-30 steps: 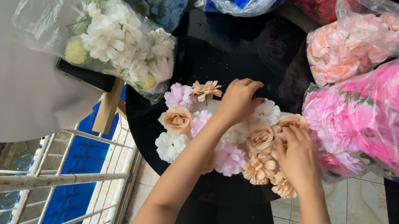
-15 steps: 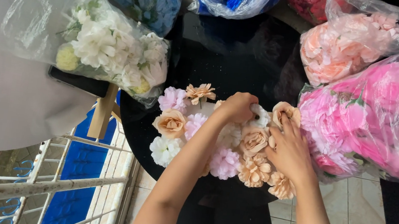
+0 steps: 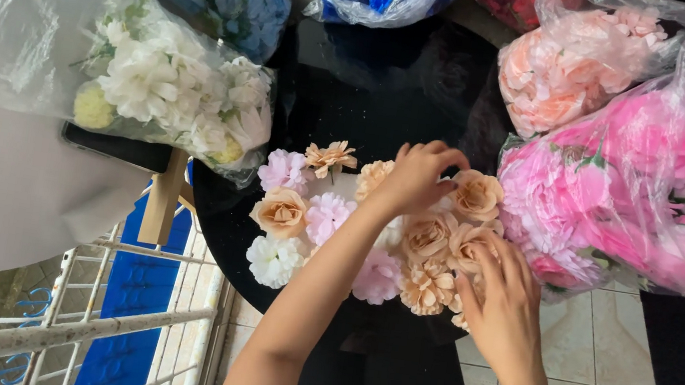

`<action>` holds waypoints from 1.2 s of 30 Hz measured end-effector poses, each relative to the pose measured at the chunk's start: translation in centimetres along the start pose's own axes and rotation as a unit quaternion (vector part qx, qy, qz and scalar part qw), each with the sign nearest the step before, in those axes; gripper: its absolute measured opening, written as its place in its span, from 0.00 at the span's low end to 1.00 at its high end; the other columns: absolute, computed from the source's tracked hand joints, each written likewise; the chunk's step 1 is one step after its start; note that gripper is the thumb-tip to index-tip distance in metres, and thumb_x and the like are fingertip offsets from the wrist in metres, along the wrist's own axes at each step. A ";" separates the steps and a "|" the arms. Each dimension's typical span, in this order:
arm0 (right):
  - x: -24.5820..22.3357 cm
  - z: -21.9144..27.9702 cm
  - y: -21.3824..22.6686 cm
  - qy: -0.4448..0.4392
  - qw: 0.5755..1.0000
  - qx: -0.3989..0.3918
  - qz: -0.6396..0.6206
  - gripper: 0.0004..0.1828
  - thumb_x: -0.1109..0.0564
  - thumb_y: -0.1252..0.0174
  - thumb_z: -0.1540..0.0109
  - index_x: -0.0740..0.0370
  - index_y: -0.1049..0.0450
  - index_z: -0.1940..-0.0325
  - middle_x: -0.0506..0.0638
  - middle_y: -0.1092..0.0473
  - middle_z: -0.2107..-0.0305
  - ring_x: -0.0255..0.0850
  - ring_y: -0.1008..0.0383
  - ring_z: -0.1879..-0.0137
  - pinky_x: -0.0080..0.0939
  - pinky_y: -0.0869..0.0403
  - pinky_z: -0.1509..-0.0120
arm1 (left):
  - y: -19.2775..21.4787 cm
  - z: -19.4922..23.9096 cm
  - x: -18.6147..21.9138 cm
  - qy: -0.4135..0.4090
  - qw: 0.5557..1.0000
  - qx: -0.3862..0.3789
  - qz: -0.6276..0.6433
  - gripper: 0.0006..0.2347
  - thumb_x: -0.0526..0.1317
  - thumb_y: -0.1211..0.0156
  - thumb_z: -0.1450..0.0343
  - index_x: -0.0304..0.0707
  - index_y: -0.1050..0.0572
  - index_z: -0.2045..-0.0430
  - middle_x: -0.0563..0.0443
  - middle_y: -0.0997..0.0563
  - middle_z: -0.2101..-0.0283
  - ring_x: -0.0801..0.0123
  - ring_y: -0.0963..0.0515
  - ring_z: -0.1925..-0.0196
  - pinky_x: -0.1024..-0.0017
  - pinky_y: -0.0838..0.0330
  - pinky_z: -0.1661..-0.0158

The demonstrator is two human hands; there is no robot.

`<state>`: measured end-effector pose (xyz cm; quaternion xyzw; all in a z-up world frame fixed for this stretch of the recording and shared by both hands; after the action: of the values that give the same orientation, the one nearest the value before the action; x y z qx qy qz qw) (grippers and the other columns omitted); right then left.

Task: Arranging various colored artificial flowers onto a white base to create a decorative floral display.

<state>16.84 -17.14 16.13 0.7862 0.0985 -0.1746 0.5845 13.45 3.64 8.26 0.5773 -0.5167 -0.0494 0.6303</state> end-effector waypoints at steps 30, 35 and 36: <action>-0.9 4.5 0.9 0.010 0.980 0.200 -0.021 0.14 0.70 0.42 0.36 0.60 0.20 0.50 0.53 0.26 0.43 0.52 0.30 0.39 0.49 0.38 0.30 | 11.9 10.9 -15.0 0.307 0.950 -0.006 -0.053 0.06 0.42 0.44 0.38 0.50 0.19 0.75 0.49 0.22 0.57 0.45 0.27 0.52 0.46 0.42 0.52; 2.1 5.4 2.0 -0.019 0.982 0.178 -0.064 0.14 0.69 0.45 0.33 0.65 0.23 0.44 0.57 0.27 0.42 0.53 0.30 0.35 0.54 0.36 0.26 | 11.7 10.9 -11.1 0.253 0.960 -0.113 -0.045 0.12 0.48 0.42 0.31 0.52 0.24 0.87 0.62 0.20 0.75 0.66 0.24 0.60 0.55 0.51 0.47; 2.7 5.5 2.3 -0.034 0.981 0.172 -0.079 0.14 0.68 0.45 0.32 0.65 0.23 0.43 0.57 0.27 0.42 0.53 0.29 0.34 0.54 0.35 0.25 | 11.8 11.2 -9.8 0.260 0.954 -0.151 -0.007 0.19 0.51 0.46 0.24 0.52 0.23 0.88 0.67 0.17 0.80 0.77 0.21 0.67 0.56 0.53 0.42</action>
<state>19.25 -23.25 15.71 0.8582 0.1084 -0.2613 0.4283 -5.36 6.42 9.39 0.4718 -0.3173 0.0204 0.8224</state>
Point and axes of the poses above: each hand's wrist, its own z-axis away from the middle knuckle, its own y-axis out of the back of the hand, x = y × z, the point moved 10 cm from there along -z, towards the middle knuckle
